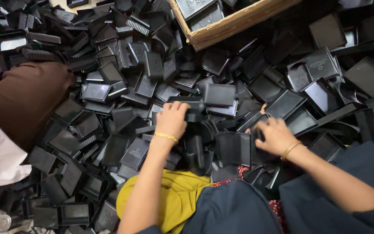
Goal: The person sits on the floor among a large pile of black plastic boxes, picks up box bases and lids one at a time, fits the lids onto the bases, and places the closed boxes into a wooden crate beside them.
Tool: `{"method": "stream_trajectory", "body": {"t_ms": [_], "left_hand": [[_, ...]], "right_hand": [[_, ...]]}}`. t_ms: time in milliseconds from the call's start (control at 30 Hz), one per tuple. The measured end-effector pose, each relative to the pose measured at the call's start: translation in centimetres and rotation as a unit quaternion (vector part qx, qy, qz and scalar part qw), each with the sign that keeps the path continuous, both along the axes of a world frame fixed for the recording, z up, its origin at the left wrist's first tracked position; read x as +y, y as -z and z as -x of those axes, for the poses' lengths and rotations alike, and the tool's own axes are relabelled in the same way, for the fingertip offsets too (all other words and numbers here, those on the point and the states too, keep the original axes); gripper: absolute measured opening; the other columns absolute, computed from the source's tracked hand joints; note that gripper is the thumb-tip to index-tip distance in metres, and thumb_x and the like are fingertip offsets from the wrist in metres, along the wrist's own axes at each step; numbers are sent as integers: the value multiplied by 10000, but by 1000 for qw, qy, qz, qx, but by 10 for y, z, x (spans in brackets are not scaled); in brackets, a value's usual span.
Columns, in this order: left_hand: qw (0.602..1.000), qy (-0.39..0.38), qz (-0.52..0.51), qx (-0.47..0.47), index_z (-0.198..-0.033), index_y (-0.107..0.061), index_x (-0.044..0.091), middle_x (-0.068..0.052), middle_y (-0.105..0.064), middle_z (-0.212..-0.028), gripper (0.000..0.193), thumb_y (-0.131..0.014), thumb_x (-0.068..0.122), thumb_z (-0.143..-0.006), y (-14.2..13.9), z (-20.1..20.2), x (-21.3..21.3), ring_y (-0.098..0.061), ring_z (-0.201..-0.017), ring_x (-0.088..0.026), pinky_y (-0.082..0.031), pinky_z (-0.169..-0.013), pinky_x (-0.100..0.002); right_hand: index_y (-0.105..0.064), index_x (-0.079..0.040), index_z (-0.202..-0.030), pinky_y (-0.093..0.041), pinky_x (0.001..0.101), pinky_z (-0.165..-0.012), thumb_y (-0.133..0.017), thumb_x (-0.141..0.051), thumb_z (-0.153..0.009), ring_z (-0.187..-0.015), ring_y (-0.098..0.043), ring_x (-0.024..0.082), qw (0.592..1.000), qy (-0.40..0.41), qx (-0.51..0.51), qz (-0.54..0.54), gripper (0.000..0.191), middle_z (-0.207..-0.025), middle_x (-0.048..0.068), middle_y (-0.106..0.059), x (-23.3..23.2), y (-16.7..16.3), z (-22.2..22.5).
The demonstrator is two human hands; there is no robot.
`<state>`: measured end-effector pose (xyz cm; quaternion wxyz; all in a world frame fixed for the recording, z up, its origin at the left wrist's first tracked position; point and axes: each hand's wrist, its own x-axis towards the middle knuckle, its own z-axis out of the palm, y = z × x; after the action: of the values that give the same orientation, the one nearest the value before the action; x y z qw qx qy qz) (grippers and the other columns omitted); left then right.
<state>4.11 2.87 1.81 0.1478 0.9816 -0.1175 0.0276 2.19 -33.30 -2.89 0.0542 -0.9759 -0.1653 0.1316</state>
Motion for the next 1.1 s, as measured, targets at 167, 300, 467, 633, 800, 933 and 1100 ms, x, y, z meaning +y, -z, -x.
{"method": "stream_trajectory", "body": {"t_ms": [167, 300, 467, 633, 800, 933, 1100], "left_hand": [[983, 47, 72, -161, -1232, -656, 132, -76, -652, -1299, 467, -729, 93, -772, -22, 6, -27, -576, -1245, -307, -458, -949, -573], [953, -90, 287, -38, -1232, -661, 130, -64, -693, -1215, 326, -716, 171, -913, -25, 15, -44, -655, -1145, -252, -534, -1031, -391], [738, 13, 675, -3, -1396, -568, 85, -158, -619, -1359, 420, -617, 230, -1005, -16, 21, -69, -598, -1275, -220, -433, -1150, -346], [530, -27, 841, 106, -1427, -395, 171, -155, -586, -1361, 509, -617, 257, -978, -7, 29, -85, -577, -1240, -224, -444, -1099, -378], [624, -110, 765, 116, -1452, -501, 50, -124, -592, -1380, 506, -462, 390, -1080, 13, 16, -89, -547, -1253, -224, -422, -1051, -377], [735, -89, 669, 55, -1447, -520, 50, -121, -614, -1380, 519, -453, 432, -1102, 29, 13, -113, -571, -1297, -272, -426, -1115, -362], [885, -76, 437, 143, -1467, -465, 120, -208, -643, -1239, 591, -581, 405, -962, 34, 28, -103, -660, -1110, -370, -506, -961, -401]], "right_hand": [[-657, -137, -1274, -482, 444, -1050, -812, -288, -724, -1206, -559, 387, 962, 64, -90, -251, 591, -1328, 214, -524, 2, -73, -37], [-406, -136, -1530, -437, 390, -1122, -815, -223, -780, -1346, -533, 283, 874, 37, 28, -484, 860, -1467, 177, -498, 32, -136, -40], [-203, -117, -1611, -426, 374, -1132, -848, -153, -749, -1365, -521, 246, 821, 26, 62, -567, 1077, -1532, 163, -493, 100, -144, -24], [-372, -104, -1523, -455, 389, -1080, -930, -205, -689, -1296, -508, 330, 930, 20, -54, -362, 1009, -1411, 251, -480, 120, -113, -22], [-350, -116, -1548, -508, 389, -1037, -861, -273, -684, -1250, -612, 322, 895, 116, 33, -429, 1016, -1359, 209, -580, 111, -90, -26], [-373, -59, -1559, -495, 408, -1042, -841, -245, -771, -1292, -604, 320, 886, 71, -26, -457, 935, -1404, 236, -589, 119, -54, -19], [-378, -37, -1536, -491, 400, -1061, -867, -269, -771, -1279, -607, 289, 865, 165, -19, -473, 937, -1399, 212, -590, 93, -3, -26]]}}
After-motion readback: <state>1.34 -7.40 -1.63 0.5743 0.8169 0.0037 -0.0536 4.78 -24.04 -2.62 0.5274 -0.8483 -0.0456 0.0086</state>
